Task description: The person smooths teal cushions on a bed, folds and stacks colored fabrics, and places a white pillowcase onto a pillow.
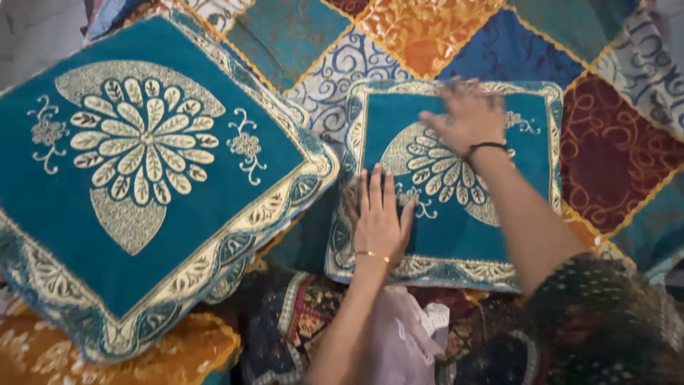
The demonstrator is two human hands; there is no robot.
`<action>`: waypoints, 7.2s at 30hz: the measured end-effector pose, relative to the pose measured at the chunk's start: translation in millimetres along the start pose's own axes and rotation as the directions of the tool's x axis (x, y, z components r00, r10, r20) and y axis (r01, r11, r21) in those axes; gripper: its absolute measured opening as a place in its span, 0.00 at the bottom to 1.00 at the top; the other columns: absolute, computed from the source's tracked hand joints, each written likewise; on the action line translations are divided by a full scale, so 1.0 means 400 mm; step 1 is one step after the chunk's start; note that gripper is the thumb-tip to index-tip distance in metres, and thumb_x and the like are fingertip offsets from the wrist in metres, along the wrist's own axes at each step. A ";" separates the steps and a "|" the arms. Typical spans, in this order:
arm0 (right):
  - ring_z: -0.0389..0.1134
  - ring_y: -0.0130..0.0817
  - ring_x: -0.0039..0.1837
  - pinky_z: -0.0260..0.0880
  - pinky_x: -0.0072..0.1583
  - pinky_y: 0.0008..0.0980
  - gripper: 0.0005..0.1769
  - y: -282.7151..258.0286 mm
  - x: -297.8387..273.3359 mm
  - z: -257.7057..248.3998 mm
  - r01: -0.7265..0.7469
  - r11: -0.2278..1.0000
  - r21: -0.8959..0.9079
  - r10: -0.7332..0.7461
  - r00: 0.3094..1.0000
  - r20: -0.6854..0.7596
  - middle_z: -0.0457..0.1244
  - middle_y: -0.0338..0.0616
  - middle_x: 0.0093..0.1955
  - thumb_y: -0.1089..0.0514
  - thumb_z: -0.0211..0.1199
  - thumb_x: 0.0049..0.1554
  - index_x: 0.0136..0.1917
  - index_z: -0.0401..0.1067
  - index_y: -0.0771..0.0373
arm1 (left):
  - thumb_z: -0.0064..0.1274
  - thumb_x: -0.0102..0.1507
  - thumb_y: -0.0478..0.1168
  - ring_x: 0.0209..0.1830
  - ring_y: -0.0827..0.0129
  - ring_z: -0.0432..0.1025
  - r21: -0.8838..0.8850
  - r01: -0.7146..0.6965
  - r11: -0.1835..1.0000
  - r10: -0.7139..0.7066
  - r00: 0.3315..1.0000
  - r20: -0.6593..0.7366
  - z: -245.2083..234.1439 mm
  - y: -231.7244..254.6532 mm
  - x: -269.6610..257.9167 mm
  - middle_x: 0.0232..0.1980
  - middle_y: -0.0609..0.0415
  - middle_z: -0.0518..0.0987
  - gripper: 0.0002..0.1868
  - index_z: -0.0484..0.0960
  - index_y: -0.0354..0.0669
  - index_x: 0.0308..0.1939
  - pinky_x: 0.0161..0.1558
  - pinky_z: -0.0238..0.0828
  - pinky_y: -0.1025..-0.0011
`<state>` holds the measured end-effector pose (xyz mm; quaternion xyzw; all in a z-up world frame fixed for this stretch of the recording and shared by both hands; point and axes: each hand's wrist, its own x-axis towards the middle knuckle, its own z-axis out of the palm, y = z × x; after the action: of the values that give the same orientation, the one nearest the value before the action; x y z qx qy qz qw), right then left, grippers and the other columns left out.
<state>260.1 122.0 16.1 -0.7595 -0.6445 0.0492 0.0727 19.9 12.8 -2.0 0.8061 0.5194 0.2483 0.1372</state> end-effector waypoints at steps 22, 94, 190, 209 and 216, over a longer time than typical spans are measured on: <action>0.35 0.45 0.87 0.28 0.80 0.56 0.46 0.115 -0.476 0.098 0.082 0.995 0.058 -0.074 0.989 -0.129 0.39 0.49 0.87 0.30 0.44 0.65 0.84 0.46 0.59 | 0.40 0.69 0.64 0.82 0.53 0.47 0.044 -0.468 0.883 0.436 0.850 0.296 0.152 0.113 0.211 0.81 0.55 0.57 0.36 0.63 0.54 0.77 0.77 0.37 0.41; 0.67 0.50 0.58 0.66 0.60 0.47 0.19 0.149 -0.416 -0.059 -0.291 0.829 0.477 0.416 0.892 -0.179 0.69 0.50 0.53 0.44 0.68 0.58 0.52 0.79 0.60 | 0.29 0.71 0.65 0.85 0.53 0.41 0.073 0.348 0.935 -0.356 0.920 0.166 0.121 -0.046 0.444 0.84 0.59 0.49 0.33 0.59 0.62 0.78 0.76 0.32 0.32; 0.38 0.62 0.84 0.37 0.77 0.64 0.48 -0.822 -0.075 -0.117 0.488 0.833 0.263 -0.414 0.863 -0.290 0.37 0.58 0.86 0.27 0.52 0.63 0.85 0.46 0.51 | 0.47 0.62 0.48 0.79 0.32 0.42 0.270 0.791 0.549 -0.566 0.589 -0.576 -0.766 -0.373 -0.079 0.79 0.34 0.48 0.38 0.59 0.45 0.76 0.67 0.38 0.33; 0.42 0.50 0.84 0.47 0.76 0.59 0.48 -0.285 -0.119 -0.100 0.371 0.904 -0.213 -0.373 0.927 0.033 0.43 0.43 0.84 0.30 0.62 0.52 0.80 0.48 0.36 | 0.42 0.64 0.64 0.83 0.45 0.31 0.519 0.299 0.801 -0.172 0.945 -0.279 -0.589 -0.220 0.146 0.85 0.55 0.44 0.39 0.58 0.60 0.78 0.72 0.19 0.27; 0.39 0.53 0.83 0.49 0.78 0.53 0.55 0.124 -0.310 0.189 0.092 0.996 -0.011 -0.090 0.989 0.120 0.40 0.47 0.84 0.31 0.68 0.48 0.82 0.46 0.35 | 0.32 0.66 0.68 0.84 0.46 0.29 0.690 0.306 0.656 -0.145 0.948 -0.282 -0.534 -0.234 0.145 0.86 0.57 0.42 0.40 0.54 0.62 0.80 0.71 0.16 0.28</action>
<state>275.2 -4.5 -69.1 -0.7255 -0.6822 0.0859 0.0298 -148.5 97.1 147.2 0.6933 0.6822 0.0839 -0.2164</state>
